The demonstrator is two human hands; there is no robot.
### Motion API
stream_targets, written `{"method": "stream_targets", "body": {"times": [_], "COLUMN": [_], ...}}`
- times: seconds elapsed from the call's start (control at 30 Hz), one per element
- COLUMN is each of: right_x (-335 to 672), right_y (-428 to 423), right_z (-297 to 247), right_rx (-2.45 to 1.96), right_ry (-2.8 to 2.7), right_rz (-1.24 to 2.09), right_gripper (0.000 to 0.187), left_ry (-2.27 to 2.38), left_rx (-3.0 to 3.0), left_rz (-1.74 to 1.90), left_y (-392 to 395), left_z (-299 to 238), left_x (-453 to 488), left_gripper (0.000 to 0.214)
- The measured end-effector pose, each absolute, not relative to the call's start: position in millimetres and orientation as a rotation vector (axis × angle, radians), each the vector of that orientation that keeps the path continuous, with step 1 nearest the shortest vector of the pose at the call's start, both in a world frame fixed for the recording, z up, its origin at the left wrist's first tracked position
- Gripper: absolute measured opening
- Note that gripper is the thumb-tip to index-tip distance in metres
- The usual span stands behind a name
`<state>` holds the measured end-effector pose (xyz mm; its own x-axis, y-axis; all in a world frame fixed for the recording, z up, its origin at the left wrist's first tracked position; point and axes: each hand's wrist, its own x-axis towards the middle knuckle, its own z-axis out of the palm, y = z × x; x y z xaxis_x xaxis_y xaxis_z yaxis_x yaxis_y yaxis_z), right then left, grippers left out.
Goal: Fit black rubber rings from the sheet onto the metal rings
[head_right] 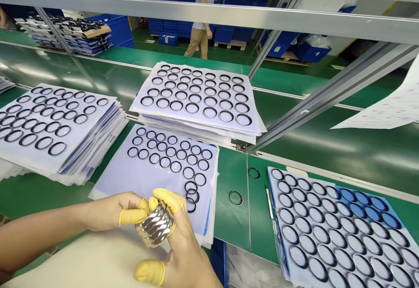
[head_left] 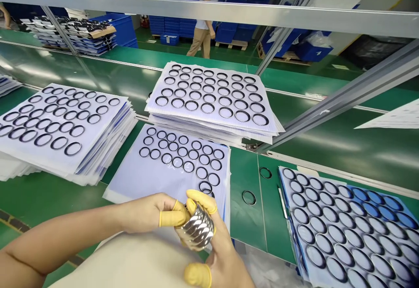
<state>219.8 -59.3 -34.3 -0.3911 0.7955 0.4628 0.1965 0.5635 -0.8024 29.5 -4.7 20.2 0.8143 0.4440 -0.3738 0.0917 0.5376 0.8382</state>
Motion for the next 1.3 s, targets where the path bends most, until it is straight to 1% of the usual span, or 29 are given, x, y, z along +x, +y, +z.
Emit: {"method": "stream_targets", "body": {"times": [0.07,0.13,0.3,0.4,0.47,0.57,0.63,0.77,0.9,0.97,1.0,1.13,1.2,1.3], "right_x": [215,211,199,190,184,176,170,161,157,156,155,142,129,107], "right_y": [-58,-56,-54,-55,-56,-59,-63,-70,-76,-76,-75,-67,-61,-53], "right_z": [-31,-28,-30,-30,-28,-24,-23,-24,-21,-18,-19,-37,-54,-80], "right_rx": [-0.784,-0.758,-0.737,-0.744,-0.755,-0.788,-0.834,-0.929,-0.94,-0.93,-0.931,-1.013,-1.013,-1.024], "right_ry": [-1.961,-2.008,-2.039,-2.031,-2.045,-2.043,-1.99,-1.895,-1.744,-1.633,-1.573,-1.153,-0.885,-0.722], "right_rz": [0.726,0.665,0.578,0.524,0.519,0.516,0.5,0.527,0.57,0.671,0.772,1.337,1.556,1.632], "right_gripper": [0.065,0.065,0.068,0.066,0.06,0.041,0.032,0.027,0.021,0.018,0.017,0.017,0.021,0.032], "left_ry": [0.677,0.717,0.728,0.709,0.673,0.637,0.621,0.523,0.483,0.496,0.52,0.721,0.818,0.925], "left_rx": [0.935,0.9,0.899,0.941,1.014,1.292,1.519,1.809,1.906,1.949,1.979,2.178,2.254,2.244], "left_rz": [0.224,0.234,0.263,0.272,0.286,0.374,0.48,0.658,0.668,0.66,0.656,0.612,0.559,0.52], "left_y": [-5,-5,-5,-4,-3,0,3,8,12,12,13,13,13,12], "left_z": [21,21,16,12,11,13,16,19,19,19,19,4,-11,-37], "left_x": [28,25,12,4,-1,-8,-13,-23,-28,-29,-29,-32,-37,-52], "left_gripper": [0.034,0.03,0.032,0.034,0.034,0.032,0.028,0.027,0.025,0.023,0.023,0.028,0.032,0.033]}}
